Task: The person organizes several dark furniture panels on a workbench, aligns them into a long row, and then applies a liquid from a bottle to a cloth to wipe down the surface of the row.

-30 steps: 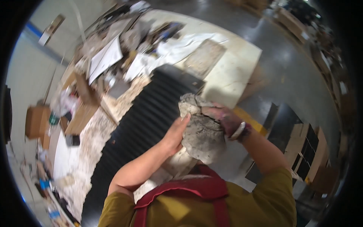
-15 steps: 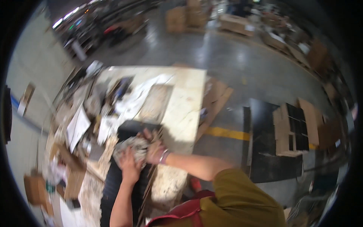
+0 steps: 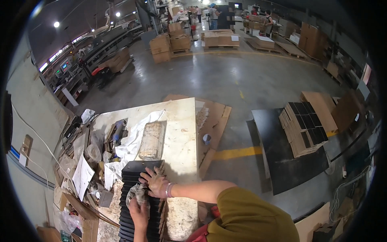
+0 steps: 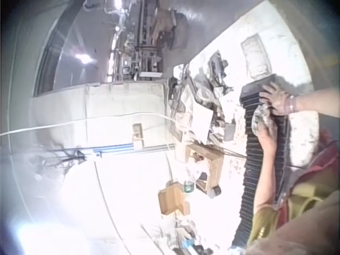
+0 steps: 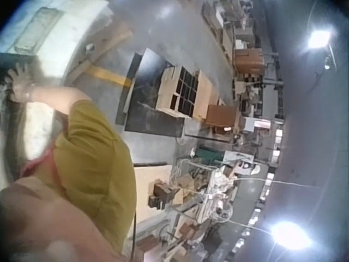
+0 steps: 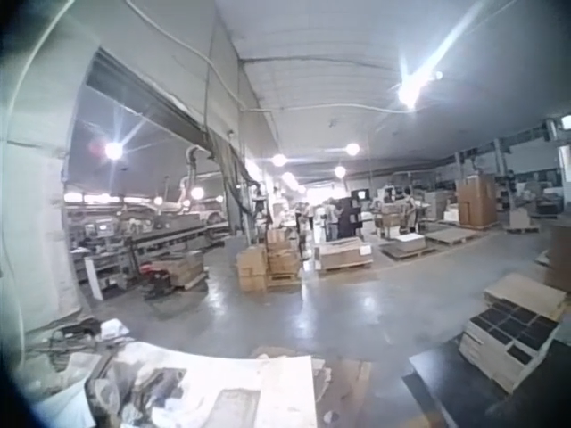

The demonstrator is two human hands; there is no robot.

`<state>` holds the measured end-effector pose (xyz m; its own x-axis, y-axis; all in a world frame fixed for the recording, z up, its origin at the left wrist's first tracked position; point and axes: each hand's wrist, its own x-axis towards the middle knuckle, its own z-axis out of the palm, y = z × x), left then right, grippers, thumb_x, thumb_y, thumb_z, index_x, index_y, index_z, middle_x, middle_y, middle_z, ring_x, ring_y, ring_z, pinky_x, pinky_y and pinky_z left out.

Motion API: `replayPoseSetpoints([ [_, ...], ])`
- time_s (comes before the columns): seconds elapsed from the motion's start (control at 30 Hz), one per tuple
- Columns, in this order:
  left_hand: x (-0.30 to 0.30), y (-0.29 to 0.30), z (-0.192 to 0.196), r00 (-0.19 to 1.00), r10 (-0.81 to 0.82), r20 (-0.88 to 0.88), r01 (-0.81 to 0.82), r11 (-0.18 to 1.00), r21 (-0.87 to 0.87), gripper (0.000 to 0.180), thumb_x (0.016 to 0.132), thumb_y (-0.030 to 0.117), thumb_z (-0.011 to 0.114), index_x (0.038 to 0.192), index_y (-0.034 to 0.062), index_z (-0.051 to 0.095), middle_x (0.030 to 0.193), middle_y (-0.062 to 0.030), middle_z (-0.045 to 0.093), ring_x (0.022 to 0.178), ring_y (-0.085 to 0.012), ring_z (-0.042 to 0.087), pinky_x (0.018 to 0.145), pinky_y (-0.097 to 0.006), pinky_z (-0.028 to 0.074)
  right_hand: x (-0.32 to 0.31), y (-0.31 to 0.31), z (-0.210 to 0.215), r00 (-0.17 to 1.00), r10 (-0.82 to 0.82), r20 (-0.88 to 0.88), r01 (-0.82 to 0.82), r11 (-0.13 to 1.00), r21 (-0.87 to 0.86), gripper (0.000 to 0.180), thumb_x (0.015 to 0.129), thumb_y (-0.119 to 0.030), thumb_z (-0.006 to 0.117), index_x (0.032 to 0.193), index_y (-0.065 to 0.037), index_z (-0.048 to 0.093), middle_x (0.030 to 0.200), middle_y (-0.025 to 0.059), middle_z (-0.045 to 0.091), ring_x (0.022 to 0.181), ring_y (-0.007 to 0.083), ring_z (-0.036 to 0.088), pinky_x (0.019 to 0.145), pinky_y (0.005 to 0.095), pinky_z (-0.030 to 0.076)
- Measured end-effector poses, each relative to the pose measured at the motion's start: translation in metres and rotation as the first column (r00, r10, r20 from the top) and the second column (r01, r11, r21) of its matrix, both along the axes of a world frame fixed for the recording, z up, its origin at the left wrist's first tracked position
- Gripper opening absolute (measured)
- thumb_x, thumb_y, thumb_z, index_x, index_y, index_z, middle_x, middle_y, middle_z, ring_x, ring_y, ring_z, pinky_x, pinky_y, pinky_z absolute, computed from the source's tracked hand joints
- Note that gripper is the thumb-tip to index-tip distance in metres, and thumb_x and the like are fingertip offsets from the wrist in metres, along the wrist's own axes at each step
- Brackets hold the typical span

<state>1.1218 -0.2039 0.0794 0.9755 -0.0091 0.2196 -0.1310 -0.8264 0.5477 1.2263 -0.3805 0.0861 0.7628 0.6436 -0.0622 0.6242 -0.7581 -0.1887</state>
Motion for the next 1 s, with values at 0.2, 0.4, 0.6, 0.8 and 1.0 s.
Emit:
replayPoseSetpoints([
  [0.2, 0.002, -0.001, 0.077, 0.937, -0.308, -0.165, -0.199, -0.08, -0.977, 0.059, 0.095, 0.047, 0.04, 0.133, 0.002, 0.04, 0.122, -0.015, 0.054, 0.096, -0.0287, 0.06, 0.078, -0.041, 0.052, -0.01, -0.016, 0.024, 0.85, 0.227, -0.476, 0.256, 0.612, 0.748, 0.071, 0.095, -0.047, 0.044, 0.152, -0.018, 0.011, 0.153, 0.0168, 0.021, 0.143, 0.032, 0.015, 0.115, 0.052, 0.015],
  [0.4, 0.033, 0.017, 0.034, 0.938, -0.144, -0.316, -0.231, 0.42, -0.877, 0.051, 0.099, 0.037, 0.04, 0.137, 0.0027, 0.042, 0.125, -0.0116, 0.052, 0.114, -0.0226, 0.051, 0.099, -0.032, 0.04, -0.02, -0.034, 0.006, 0.567, 0.467, -0.679, 0.638, 0.272, 0.72, 0.052, 0.097, -0.038, 0.044, 0.143, -0.017, 0.033, 0.139, 0.0138, 0.044, 0.117, 0.0223, 0.055, 0.091, 0.0329, 0.05],
  [0.6, 0.12, 0.058, 0.002, 0.946, -0.107, 0.307, 0.027, 0.967, 0.254, 0.046, 0.093, 0.016, 0.049, 0.135, -0.0036, 0.042, 0.14, -0.0205, 0.043, 0.13, -0.0365, 0.038, 0.11, -0.041, 0.027, 0.031, -0.02, 0.083, 0.994, -0.111, -0.022, 0.097, 0.738, 0.668, 0.042, 0.091, -0.025, 0.055, 0.131, -0.017, 0.049, 0.121, 0.0118, 0.055, 0.112, 0.0277, 0.055, 0.089, 0.0388, 0.05],
  [0.8, 0.151, 0.052, -0.042, 0.948, -0.29, 0.134, 0.257, 0.941, 0.222, 0.042, 0.091, 0.02, 0.047, 0.131, 0.009, 0.048, 0.139, -0.0172, 0.042, 0.123, -0.0391, 0.041, 0.102, -0.043, 0.037, 0.023, 0.005, -0.045, 0.986, -0.015, 0.168, -0.014, 0.984, 0.176, 0.032, 0.092, -0.034, 0.049, 0.123, -0.03, 0.055, 0.125, 0.0075, 0.054, 0.126, 0.0248, 0.043, 0.105, 0.0397, 0.038],
  [1.0, 0.135, 0.05, -0.026, 0.974, -0.187, 0.127, 0.148, 0.952, 0.268, 0.039, 0.094, 0.018, 0.046, 0.132, 0.0074, 0.047, 0.137, -0.0174, 0.043, 0.12, -0.0397, 0.044, 0.099, -0.044, 0.039, 0.029, -0.064, 0.047, 0.982, 0.123, -0.146, -0.066, 0.936, 0.345, 0.036, 0.098, -0.029, 0.042, 0.133, -0.024, 0.048, 0.129, 0.0058, 0.054, 0.088, 0.0174, 0.065, 0.067, 0.0274, 0.057],
])
